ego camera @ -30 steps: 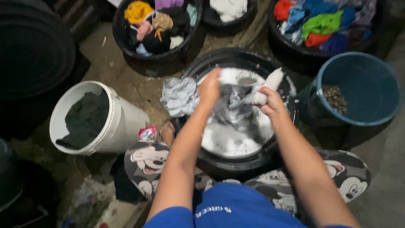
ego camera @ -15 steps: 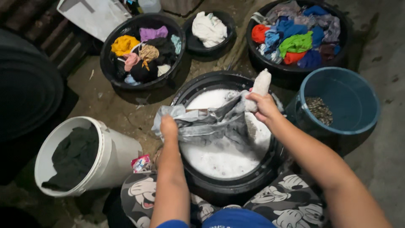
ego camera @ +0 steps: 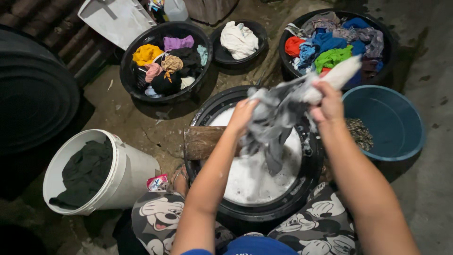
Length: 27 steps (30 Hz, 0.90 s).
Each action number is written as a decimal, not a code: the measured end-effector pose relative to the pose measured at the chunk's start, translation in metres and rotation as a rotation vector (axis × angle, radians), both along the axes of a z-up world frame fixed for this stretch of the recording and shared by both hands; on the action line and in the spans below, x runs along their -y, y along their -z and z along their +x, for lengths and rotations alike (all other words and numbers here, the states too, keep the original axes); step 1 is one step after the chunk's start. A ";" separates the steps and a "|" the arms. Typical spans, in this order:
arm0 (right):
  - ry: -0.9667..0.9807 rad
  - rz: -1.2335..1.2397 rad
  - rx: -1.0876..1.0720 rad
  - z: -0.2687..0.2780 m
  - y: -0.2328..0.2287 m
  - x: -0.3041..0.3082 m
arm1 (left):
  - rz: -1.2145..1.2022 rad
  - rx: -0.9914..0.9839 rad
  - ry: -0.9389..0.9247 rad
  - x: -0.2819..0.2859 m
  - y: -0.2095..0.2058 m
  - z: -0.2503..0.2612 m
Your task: The person washes clothes by hand in a basin of soapy water using a wooden scrubbing board. They scrub a grey garment against the board, rinse it in the sudsy water, and then lift the board out of the basin.
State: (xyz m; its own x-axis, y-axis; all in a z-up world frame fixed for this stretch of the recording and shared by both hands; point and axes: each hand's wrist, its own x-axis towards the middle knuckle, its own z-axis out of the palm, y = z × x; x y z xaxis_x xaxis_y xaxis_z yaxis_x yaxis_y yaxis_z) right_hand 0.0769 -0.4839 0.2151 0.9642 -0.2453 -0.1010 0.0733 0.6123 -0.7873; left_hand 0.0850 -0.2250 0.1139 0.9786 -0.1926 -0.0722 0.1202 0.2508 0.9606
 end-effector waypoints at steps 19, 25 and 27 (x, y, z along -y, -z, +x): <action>0.038 -0.050 0.287 0.035 -0.009 0.031 | 1.076 0.291 -0.248 -0.039 -0.014 0.084; -0.034 -0.017 -0.214 0.069 0.101 0.050 | 1.088 0.159 -0.582 -0.120 0.041 0.031; -0.054 0.039 -0.390 0.058 0.118 0.054 | 1.096 0.170 -0.519 -0.127 0.051 0.018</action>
